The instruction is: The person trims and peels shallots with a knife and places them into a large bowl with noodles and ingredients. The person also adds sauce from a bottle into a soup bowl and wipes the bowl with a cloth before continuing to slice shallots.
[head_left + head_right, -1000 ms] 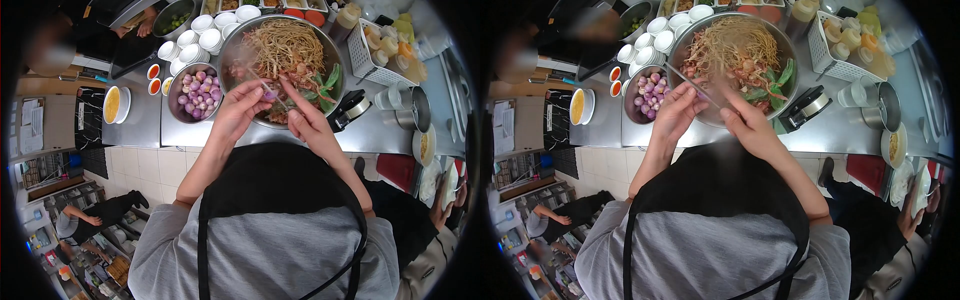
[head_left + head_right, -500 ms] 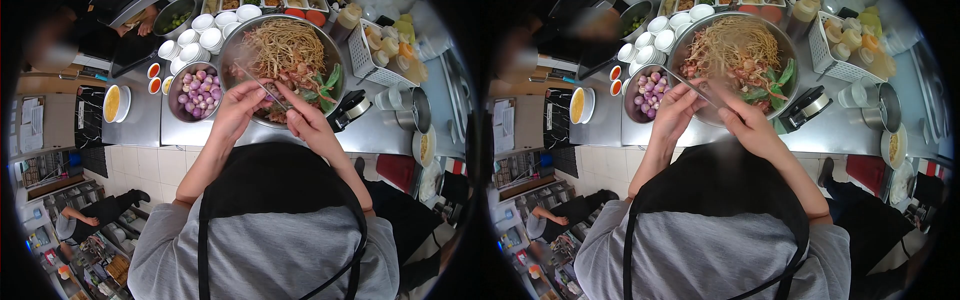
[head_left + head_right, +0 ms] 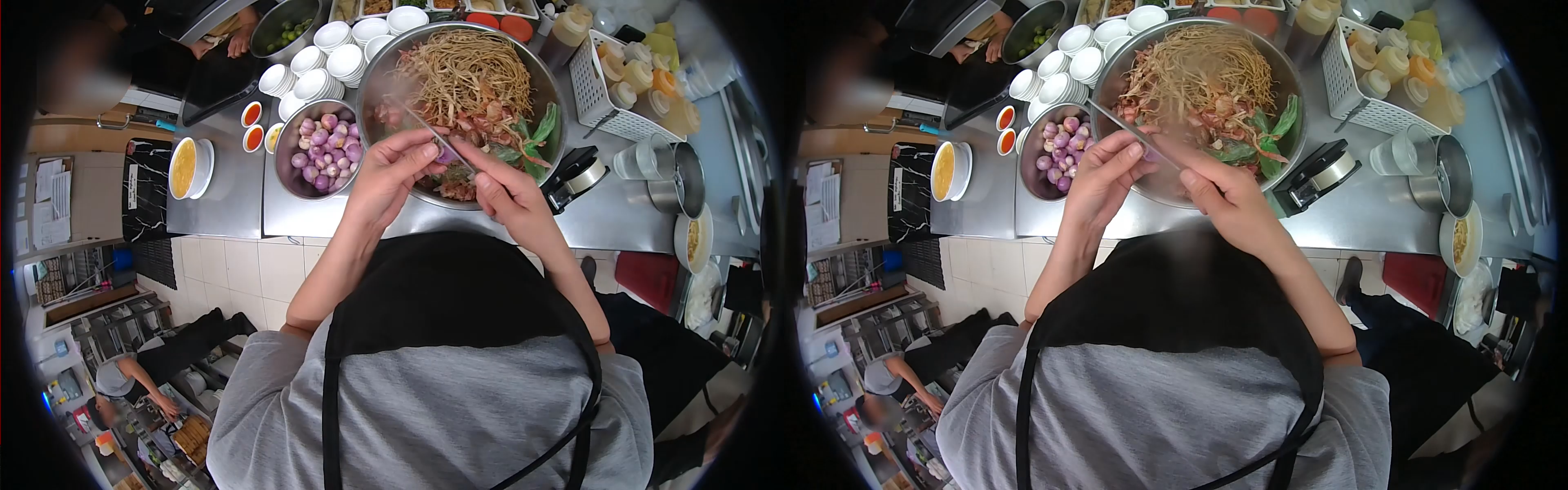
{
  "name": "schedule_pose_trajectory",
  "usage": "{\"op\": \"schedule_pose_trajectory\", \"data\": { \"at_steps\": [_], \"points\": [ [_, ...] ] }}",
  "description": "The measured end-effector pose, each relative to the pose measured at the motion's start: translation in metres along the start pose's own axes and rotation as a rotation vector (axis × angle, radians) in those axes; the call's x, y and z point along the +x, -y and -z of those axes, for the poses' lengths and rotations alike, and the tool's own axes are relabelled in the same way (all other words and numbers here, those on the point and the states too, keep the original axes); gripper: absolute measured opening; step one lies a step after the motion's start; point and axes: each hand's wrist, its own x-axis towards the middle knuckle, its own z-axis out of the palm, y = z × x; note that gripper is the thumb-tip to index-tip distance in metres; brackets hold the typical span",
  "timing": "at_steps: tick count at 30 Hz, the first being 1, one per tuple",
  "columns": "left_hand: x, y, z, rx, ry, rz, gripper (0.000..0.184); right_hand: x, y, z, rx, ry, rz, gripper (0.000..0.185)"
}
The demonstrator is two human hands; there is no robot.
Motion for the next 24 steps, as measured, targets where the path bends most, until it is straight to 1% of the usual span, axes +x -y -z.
{"op": "schedule_pose_trajectory", "data": {
  "at_steps": [3, 8, 10, 13, 16, 19, 21, 22, 24],
  "points": [
    [-0.001, -0.005, -0.002, 0.018, 0.031, 0.005, 0.027, 0.000, 0.000, 0.006, 0.019, -0.028, -0.081, 0.037],
    [-0.003, -0.012, -0.007, 0.021, 0.060, 0.040, 0.028, 0.002, -0.001, 0.013, 0.023, -0.100, -0.093, 0.036],
    [-0.004, -0.013, -0.008, -0.027, 0.084, 0.048, 0.031, 0.004, -0.004, 0.017, 0.022, -0.130, -0.097, 0.036],
    [-0.003, -0.011, -0.008, -0.104, 0.096, 0.055, 0.033, 0.004, -0.016, 0.023, -0.010, -0.184, -0.137, 0.036],
    [-0.005, -0.013, -0.007, -0.046, 0.082, 0.079, 0.033, 0.003, -0.020, 0.024, -0.092, -0.195, -0.166, 0.037],
    [-0.004, -0.010, -0.006, 0.017, 0.082, 0.022, 0.035, -0.003, -0.012, 0.018, -0.030, -0.165, -0.175, 0.037],
    [-0.004, -0.008, -0.004, 0.045, 0.069, 0.014, 0.036, -0.006, -0.003, 0.012, 0.050, -0.079, -0.137, 0.039],
    [-0.004, -0.007, -0.004, 0.074, 0.055, 0.005, 0.037, -0.007, -0.005, 0.008, 0.051, -0.079, -0.137, 0.039],
    [-0.003, -0.007, -0.002, 0.100, 0.061, -0.014, 0.037, -0.006, -0.010, 0.001, -0.011, 0.039, -0.034, 0.046]
  ]
}}
